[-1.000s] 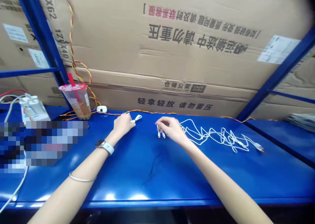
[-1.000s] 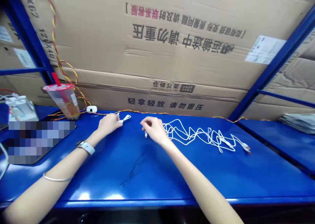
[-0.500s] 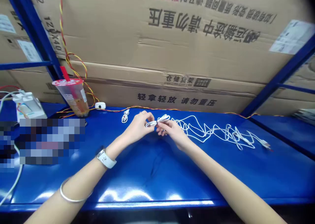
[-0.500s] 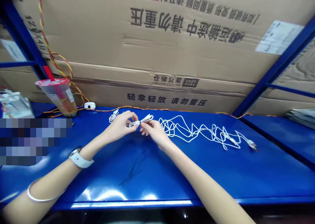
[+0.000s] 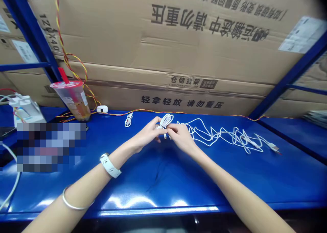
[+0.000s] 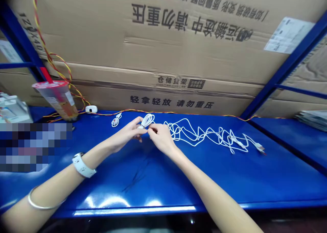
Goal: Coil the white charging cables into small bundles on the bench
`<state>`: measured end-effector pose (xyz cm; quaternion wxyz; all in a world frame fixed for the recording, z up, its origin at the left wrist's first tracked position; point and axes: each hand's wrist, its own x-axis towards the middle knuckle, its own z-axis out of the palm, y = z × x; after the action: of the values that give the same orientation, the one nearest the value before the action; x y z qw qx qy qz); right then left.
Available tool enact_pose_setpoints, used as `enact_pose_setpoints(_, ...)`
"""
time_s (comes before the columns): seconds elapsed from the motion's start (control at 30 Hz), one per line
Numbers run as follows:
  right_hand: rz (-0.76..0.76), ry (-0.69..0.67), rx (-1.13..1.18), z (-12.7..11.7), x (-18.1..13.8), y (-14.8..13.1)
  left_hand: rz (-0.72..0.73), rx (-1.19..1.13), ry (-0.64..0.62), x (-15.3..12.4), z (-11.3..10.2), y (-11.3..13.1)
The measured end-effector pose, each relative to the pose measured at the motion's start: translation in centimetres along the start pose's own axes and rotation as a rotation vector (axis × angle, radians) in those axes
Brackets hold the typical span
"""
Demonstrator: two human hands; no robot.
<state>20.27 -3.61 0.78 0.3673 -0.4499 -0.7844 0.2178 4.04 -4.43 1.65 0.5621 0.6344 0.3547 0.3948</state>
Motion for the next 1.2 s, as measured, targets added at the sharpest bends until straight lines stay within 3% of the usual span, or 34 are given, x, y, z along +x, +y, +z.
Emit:
enact_pose_setpoints(0.23,-0.048,0.131,-0.149,-0.6,0.1,-0.8,0.021,-0.257,-0.019,-0.6,0.9,0.8)
enact_pose_setpoints(0.4,-0.103,0.14,-0.195,-0.7,0.2,-0.6,0.058,-0.266,-0.111,-0.7,0.9,0.3)
enact_pose_setpoints(0.57,-0.006,0.29,-0.359,-2.6,1.0,1.5,0.087,-0.061,-0.376,-1.9,-0.5,1.8)
enact_pose_setpoints(0.63,0.015,0.322,-0.327,-3.6,1.2,2.2,0.162,-0.156,-0.255,-2.1,-1.2,2.7)
enact_pose_setpoints(0.7,-0.015,0.345,-0.278,-4.1,1.2,2.4,0.197,-0.234,-0.015,-1.9,-1.7,3.2)
enact_pose_setpoints(0.8,-0.092,0.375,-0.247,-4.0,0.9,1.9,0.085,-0.251,0.224,-1.0,-1.8,2.8)
enact_pose_setpoints(0.93,-0.193,0.452,-0.349,-3.1,0.4,1.2,-0.09,-0.169,0.122,-0.7,-0.2,1.8)
enact_pose_setpoints(1.1,-0.321,0.495,-0.535,-2.4,0.0,0.8,-0.093,-0.15,0.076,-1.7,2.5,1.5)
enact_pose_setpoints(1.2,-0.367,0.489,-0.586,-2.6,0.1,0.8,-0.086,-0.21,0.075,-1.8,2.8,1.6)
